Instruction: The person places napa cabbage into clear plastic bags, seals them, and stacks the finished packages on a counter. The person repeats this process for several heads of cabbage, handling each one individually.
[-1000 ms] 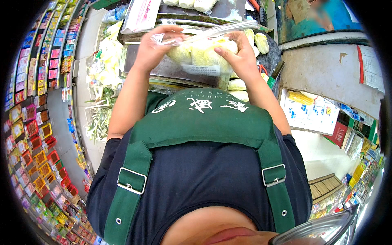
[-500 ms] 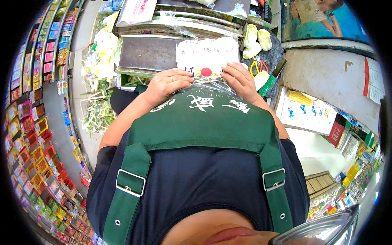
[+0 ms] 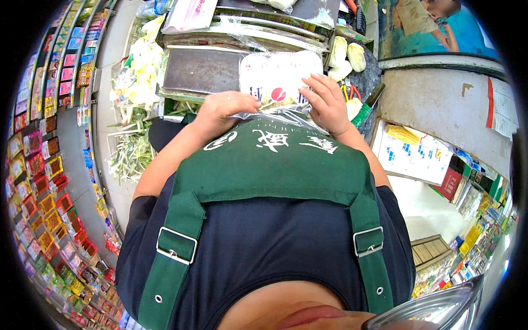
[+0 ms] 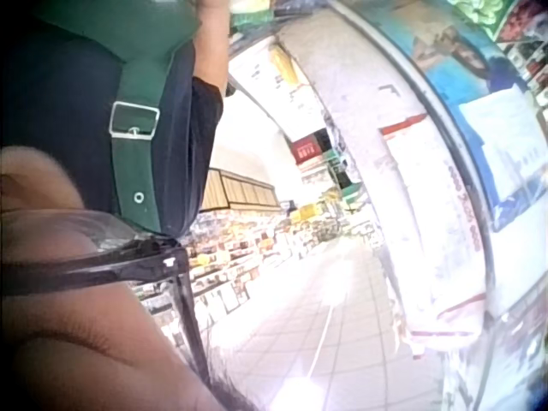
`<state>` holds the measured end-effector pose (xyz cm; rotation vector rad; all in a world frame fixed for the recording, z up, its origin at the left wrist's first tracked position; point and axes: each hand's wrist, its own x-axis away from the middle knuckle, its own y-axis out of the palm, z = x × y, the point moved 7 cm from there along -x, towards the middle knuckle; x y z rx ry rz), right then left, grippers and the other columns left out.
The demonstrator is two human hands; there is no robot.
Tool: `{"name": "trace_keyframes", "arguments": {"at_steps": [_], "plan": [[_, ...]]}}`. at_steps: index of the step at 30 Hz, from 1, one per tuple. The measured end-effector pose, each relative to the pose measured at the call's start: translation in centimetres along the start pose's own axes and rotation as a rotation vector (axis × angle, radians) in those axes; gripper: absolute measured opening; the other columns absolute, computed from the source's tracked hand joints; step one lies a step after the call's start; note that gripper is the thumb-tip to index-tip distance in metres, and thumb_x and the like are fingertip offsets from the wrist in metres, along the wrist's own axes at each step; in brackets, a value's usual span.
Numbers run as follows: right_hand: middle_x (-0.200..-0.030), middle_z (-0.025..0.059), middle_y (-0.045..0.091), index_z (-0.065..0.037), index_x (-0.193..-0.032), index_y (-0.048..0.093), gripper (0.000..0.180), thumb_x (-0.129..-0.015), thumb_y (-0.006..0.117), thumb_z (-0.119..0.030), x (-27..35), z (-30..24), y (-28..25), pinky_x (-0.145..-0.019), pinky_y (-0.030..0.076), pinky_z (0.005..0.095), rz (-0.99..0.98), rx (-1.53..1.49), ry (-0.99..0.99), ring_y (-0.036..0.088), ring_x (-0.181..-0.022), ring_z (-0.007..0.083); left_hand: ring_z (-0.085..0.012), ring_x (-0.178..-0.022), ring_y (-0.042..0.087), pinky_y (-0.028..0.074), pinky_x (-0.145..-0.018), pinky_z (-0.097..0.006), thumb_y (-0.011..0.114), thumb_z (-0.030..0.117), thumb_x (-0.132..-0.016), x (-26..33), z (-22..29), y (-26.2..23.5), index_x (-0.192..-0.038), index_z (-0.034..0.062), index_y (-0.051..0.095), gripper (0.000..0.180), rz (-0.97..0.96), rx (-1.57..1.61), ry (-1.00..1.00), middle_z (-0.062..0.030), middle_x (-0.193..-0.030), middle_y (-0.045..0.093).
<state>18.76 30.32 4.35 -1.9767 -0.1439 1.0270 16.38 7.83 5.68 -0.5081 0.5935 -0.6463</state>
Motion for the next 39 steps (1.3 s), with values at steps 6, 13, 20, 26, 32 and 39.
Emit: {"name": "trace_keyframes", "arguments": {"at_steps": [6, 13, 20, 26, 32, 39], "plan": [[-0.092, 0.0144, 0.067, -0.001, -0.108, 0.062, 0.026, -0.095, 0.06, -0.024, -5.2, 3.3, 0.2, -0.081, 0.051, 0.0353, -0.113, -0.411, 0.591, 0.065, -0.086, 0.0304, -0.0227, -0.09, 0.071, 0.057, -0.082, -0.032, 0.065, -0.004, -0.084, -5.5, -2.3, -6.6, -0.099, 0.0013, 0.07, 0.017, 0.273, 0.36, -0.354, -0.0123, -0.098, 0.073], [-0.112, 0.0086, 0.063, 0.001, -0.12, 0.055, 0.03, -0.102, 0.051, -0.023, 0.9, 6.2, 9.3, -0.093, 0.046, 0.0306, -0.134, -1.217, 1.146, 0.059, -0.106, 0.0165, -0.0263, -0.114, 0.061, 0.049, -0.1, -0.04, 0.059, 0.034, -0.097, 1.3, -11.4, 4.7, -0.132, -0.0001, 0.05, 0.05, 0.188, 1.506, -0.842, -0.0151, -0.126, 0.061], [-0.123, 0.0114, 0.059, 0.001, -0.136, 0.042, 0.073, -0.078, 0.082, -0.018, 2.4, 2.9, 8.3, -0.101, 0.044, 0.0349, -0.228, -1.412, 1.066, 0.056, -0.116, 0.0211, -0.0232, -0.117, 0.058, 0.045, -0.102, -0.037, 0.077, 0.014, -0.078, 3.0, -5.9, 4.4, -0.136, -0.003, 0.045, 0.069, 0.168, 1.154, -0.812, -0.0144, -0.127, 0.06], [-0.119, 0.0107, 0.06, 0.001, -0.131, 0.044, 0.069, -0.078, 0.083, -0.021, 1.9, 1.7, 6.2, -0.098, 0.045, 0.032, -0.076, -1.031, 1.066, 0.057, -0.11, 0.0181, -0.0203, -0.115, 0.058, 0.045, -0.1, -0.034, 0.079, 0.009, -0.075, 3.5, -6.2, 3.8, -0.134, -0.0029, 0.046, 0.069, 0.176, 0.991, -0.802, -0.0123, -0.125, 0.061], [-0.125, 0.0137, 0.057, -0.004, -0.129, 0.047, 0.066, -0.074, 0.082, -0.015, -0.7, 2.0, 2.9, -0.099, 0.045, 0.0357, -0.009, -0.739, 0.765, 0.056, -0.116, 0.024, -0.0214, -0.114, 0.058, 0.044, -0.102, -0.035, 0.085, 0.013, -0.073, 1.1, -4.0, 0.1, -0.132, 0.0002, 0.048, 0.071, 0.152, 0.427, -0.724, -0.0093, -0.122, 0.062], [-0.115, 0.0141, 0.058, -0.008, -0.126, 0.051, 0.059, -0.072, 0.074, -0.004, -5.1, 3.7, 1.0, -0.088, 0.049, 0.0367, 0.203, -0.265, 0.414, 0.06, -0.103, 0.0293, -0.0315, -0.118, 0.054, 0.044, -0.099, -0.046, 0.078, 0.016, -0.069, -2.8, 0.8, -5.0, -0.11, 0.0176, 0.066, 0.042, 0.429, -0.549, 0.27, -0.0045, -0.12, 0.063]]}}
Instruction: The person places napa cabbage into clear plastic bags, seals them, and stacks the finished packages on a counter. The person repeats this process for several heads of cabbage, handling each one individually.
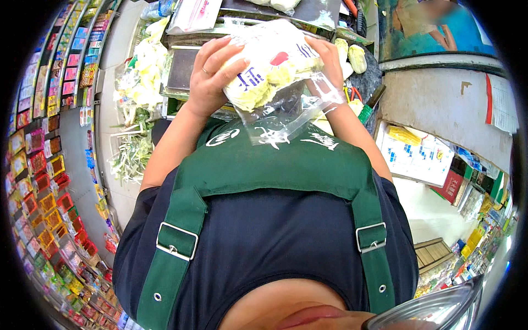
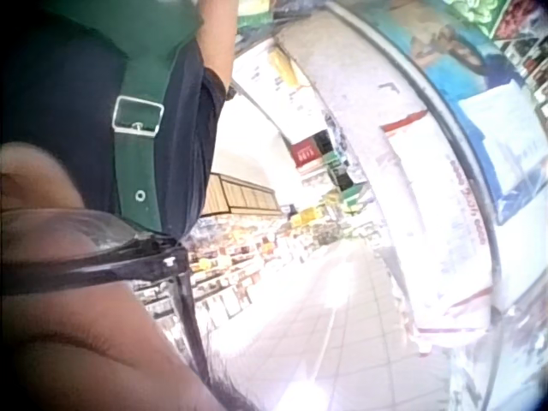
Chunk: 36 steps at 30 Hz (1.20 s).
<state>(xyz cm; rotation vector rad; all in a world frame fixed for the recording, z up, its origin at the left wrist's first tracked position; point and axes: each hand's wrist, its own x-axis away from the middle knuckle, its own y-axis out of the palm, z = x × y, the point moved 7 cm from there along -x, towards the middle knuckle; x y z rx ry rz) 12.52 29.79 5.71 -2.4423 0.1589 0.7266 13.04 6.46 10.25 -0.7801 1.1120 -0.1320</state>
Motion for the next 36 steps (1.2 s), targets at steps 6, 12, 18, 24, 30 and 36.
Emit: {"name": "trace_keyframes", "arguments": {"at_steps": [6, 12, 18, 24, 30, 36], "plan": [[-0.094, 0.0104, 0.066, 0.001, -0.116, 0.055, 0.036, -0.09, 0.068, -0.02, 7.7, 6.5, 4.1, -0.077, 0.051, 0.0281, -0.222, -0.667, 0.963, 0.062, -0.084, 0.0155, -0.0199, -0.112, 0.051, 0.039, -0.094, -0.039, 0.064, 0.025, -0.078, 6.6, 2.4, 3.6, -0.118, 0.0294, 0.066, 0.04, -0.253, -0.327, 0.006, 0.0014, -0.124, 0.057], [-0.1, 0.0078, 0.069, 0.001, -0.113, 0.062, 0.032, -0.089, 0.071, -0.018, 9.2, 4.5, 3.7, -0.083, 0.05, 0.028, -0.3, -0.676, 0.725, 0.063, -0.089, 0.0131, -0.0252, -0.1, 0.06, 0.05, -0.084, -0.034, 0.075, 0.018, -0.079, 6.8, 3.1, 3.0, -0.111, 0.0119, 0.066, 0.033, -0.313, 0.162, -0.134, -0.0069, -0.114, 0.064], [-0.104, 0.01, 0.066, 0.001, -0.117, 0.059, 0.045, -0.082, 0.076, -0.023, 7.0, 6.3, 4.9, -0.086, 0.049, 0.0329, -0.417, -0.504, 0.66, 0.062, -0.098, 0.017, -0.0175, -0.093, 0.065, 0.051, -0.083, -0.03, 0.061, 0.023, -0.097, 11.7, -4.6, 6.0, -0.117, -0.0015, 0.061, 0.031, -0.175, 0.573, -1.143, -0.011, -0.105, 0.067], [-0.111, 0.0183, 0.067, 0.002, -0.12, 0.057, 0.05, -0.083, 0.072, -0.027, 5.6, 7.2, 6.5, -0.091, 0.048, 0.037, -0.533, -0.113, 0.493, 0.064, -0.104, 0.0253, -0.0137, -0.093, 0.065, 0.054, -0.082, -0.029, 0.066, 0.025, -0.094, 9.7, -4.6, 9.6, -0.124, -0.0062, 0.056, 0.044, -0.42, 1.01, -1.429, -0.0103, -0.109, 0.067], [-0.117, 0.0112, 0.067, 0.001, -0.125, 0.059, 0.049, -0.087, 0.074, -0.025, 5.7, 4.2, 5.7, -0.091, 0.05, 0.0324, -0.496, -0.62, 0.59, 0.063, -0.103, 0.0185, -0.0198, -0.1, 0.066, 0.056, -0.086, -0.036, 0.071, 0.021, -0.089, 8.0, -1.4, 9.9, -0.123, -0.0053, 0.055, 0.046, -0.123, 1.443, -1.43, -0.0144, -0.11, 0.066], [-0.118, 0.012, 0.067, -0.001, -0.124, 0.062, 0.046, -0.086, 0.075, -0.023, 6.3, 3.9, 7.0, -0.093, 0.048, 0.033, -0.556, -0.791, 0.725, 0.063, -0.106, 0.0196, -0.0209, -0.102, 0.066, 0.055, -0.086, -0.035, 0.077, 0.019, -0.083, 6.7, -1.5, 10.5, -0.128, -0.0043, 0.049, 0.058, -0.264, 1.302, -1.402, -0.0158, -0.114, 0.065]]}}
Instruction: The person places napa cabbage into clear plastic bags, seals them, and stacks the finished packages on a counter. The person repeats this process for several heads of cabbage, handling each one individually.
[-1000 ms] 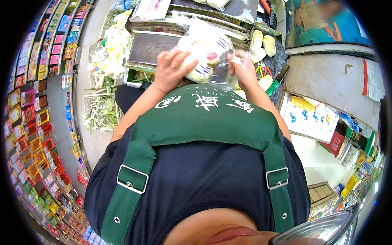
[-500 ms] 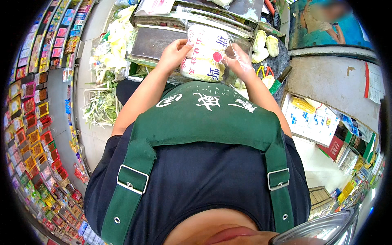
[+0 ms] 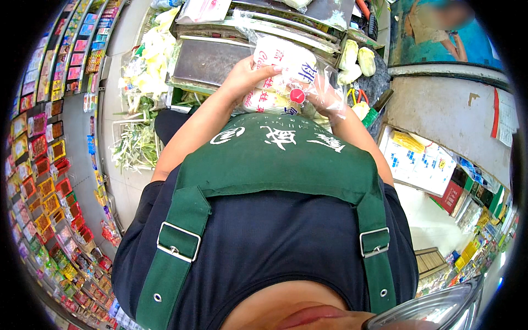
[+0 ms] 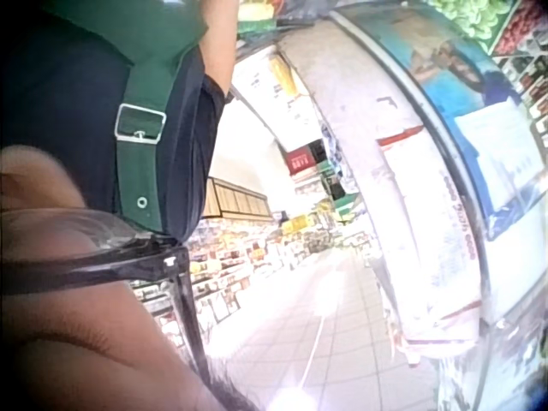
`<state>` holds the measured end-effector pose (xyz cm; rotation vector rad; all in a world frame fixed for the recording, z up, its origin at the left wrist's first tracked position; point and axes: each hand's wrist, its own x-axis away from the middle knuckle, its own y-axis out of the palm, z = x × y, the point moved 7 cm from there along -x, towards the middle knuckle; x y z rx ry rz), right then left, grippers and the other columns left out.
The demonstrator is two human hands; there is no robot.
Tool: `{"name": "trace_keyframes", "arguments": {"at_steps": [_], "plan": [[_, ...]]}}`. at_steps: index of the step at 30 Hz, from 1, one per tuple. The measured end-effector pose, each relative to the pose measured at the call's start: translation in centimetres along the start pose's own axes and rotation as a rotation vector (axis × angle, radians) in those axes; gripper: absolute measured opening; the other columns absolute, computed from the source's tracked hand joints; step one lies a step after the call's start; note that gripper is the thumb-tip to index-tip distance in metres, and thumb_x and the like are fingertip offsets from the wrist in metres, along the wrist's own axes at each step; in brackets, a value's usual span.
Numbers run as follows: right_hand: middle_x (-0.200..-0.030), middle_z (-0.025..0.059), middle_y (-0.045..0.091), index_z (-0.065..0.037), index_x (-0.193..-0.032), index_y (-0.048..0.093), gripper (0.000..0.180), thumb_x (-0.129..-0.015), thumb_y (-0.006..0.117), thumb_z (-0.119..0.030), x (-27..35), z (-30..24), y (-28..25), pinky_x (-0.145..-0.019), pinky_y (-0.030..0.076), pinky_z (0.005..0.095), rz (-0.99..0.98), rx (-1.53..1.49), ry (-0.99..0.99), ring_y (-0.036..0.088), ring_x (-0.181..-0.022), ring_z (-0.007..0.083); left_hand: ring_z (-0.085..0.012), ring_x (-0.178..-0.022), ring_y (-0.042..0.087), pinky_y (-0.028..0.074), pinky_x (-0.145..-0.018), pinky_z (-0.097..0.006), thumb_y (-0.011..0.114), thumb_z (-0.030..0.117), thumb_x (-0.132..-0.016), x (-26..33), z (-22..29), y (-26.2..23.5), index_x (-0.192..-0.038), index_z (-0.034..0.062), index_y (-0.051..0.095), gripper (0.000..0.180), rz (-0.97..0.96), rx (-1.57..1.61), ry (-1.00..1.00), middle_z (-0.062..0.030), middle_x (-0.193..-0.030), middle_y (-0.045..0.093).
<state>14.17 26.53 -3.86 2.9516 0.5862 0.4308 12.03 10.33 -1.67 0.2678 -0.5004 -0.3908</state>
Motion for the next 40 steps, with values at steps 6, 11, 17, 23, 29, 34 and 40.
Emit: {"name": "trace_keyframes", "arguments": {"at_steps": [6, 11, 17, 23, 29, 34, 40], "plan": [[-0.117, 0.0132, 0.069, -0.003, -0.121, 0.064, 0.045, -0.086, 0.074, -0.03, 0.0, -1.8, 1.5, -0.094, 0.048, 0.0361, -0.114, 0.253, -0.205, 0.064, -0.106, 0.0228, -0.0188, -0.104, 0.062, 0.051, -0.09, -0.033, 0.08, 0.015, -0.077, -0.8, 1.8, -0.4, -0.136, -0.0021, 0.044, 0.072, 0.124, -0.209, 0.246, -0.0128, -0.116, 0.062], [-0.112, 0.0132, 0.07, -0.002, -0.12, 0.064, 0.04, -0.089, 0.072, -0.025, 0.1, 1.0, 1.1, -0.09, 0.049, 0.0351, 0.008, 0.024, -0.099, 0.065, -0.101, 0.0225, -0.0188, -0.112, 0.057, 0.045, -0.098, -0.034, 0.083, 0.011, -0.072, -0.3, 4.3, -0.2, -0.144, 0.0038, 0.036, 0.087, -0.157, -0.314, 0.242, -0.0099, -0.121, 0.059], [-0.106, 0.0113, 0.071, 0.0, -0.117, 0.065, 0.038, -0.09, 0.072, -0.026, 1.0, -2.6, 2.4, -0.085, 0.05, 0.0313, 0.056, 0.28, -0.15, 0.066, -0.095, 0.0174, -0.02, -0.112, 0.058, 0.048, -0.097, -0.036, 0.082, 0.005, -0.072, -0.3, 2.1, -1.4, -0.138, -0.0004, 0.038, 0.08, -0.091, -0.143, 0.226, -0.0128, -0.122, 0.059], [-0.105, 0.0121, 0.071, -0.001, -0.117, 0.065, 0.043, -0.09, 0.07, -0.033, -0.3, -0.1, 0.2, -0.08, 0.052, 0.0343, 0.222, 0.081, -0.091, 0.069, -0.09, 0.0198, -0.0216, -0.113, 0.058, 0.049, -0.097, -0.038, 0.081, 0.006, -0.077, -0.4, 1.3, -0.7, -0.138, -0.0016, 0.033, 0.078, -0.055, -0.002, 0.185, -0.0151, -0.124, 0.056], [-0.105, 0.0115, 0.07, 0.004, -0.115, 0.063, 0.037, -0.086, 0.075, -0.016, -1.0, 0.9, 0.3, -0.077, 0.054, 0.0333, 0.119, -0.398, 0.079, 0.068, -0.089, 0.0193, -0.0231, -0.114, 0.058, 0.051, -0.095, -0.039, 0.079, 0.008, -0.079, -0.4, -0.1, -1.5, -0.139, -0.0005, 0.032, 0.077, -0.058, 0.005, 0.199, -0.0161, -0.125, 0.055], [-0.109, 0.0132, 0.067, 0.004, -0.12, 0.058, 0.039, -0.089, 0.07, -0.015, -0.8, 2.0, 0.3, -0.088, 0.054, 0.0333, 0.171, -0.465, 0.128, 0.066, -0.097, 0.0201, -0.0256, -0.108, 0.063, 0.055, -0.091, -0.041, 0.074, 0.004, -0.082, -0.5, -0.3, -1.6, -0.137, -0.0001, 0.034, 0.068, 0.035, 0.18, 0.157, -0.0173, -0.122, 0.058], [-0.123, 0.0117, 0.066, -0.016, -0.135, 0.056, 0.06, -0.084, 0.076, -0.039, -0.4, -2.4, -2.2, -0.096, 0.049, 0.0409, 0.175, 0.55, 0.071, 0.066, -0.099, 0.035, -0.0288, -0.109, 0.063, 0.055, -0.091, -0.045, 0.073, 0.011, -0.084, -0.7, -0.3, -1.4, -0.136, 0.0003, 0.036, 0.064, -0.115, 0.28, 0.11, -0.0184, -0.124, 0.058]]}}
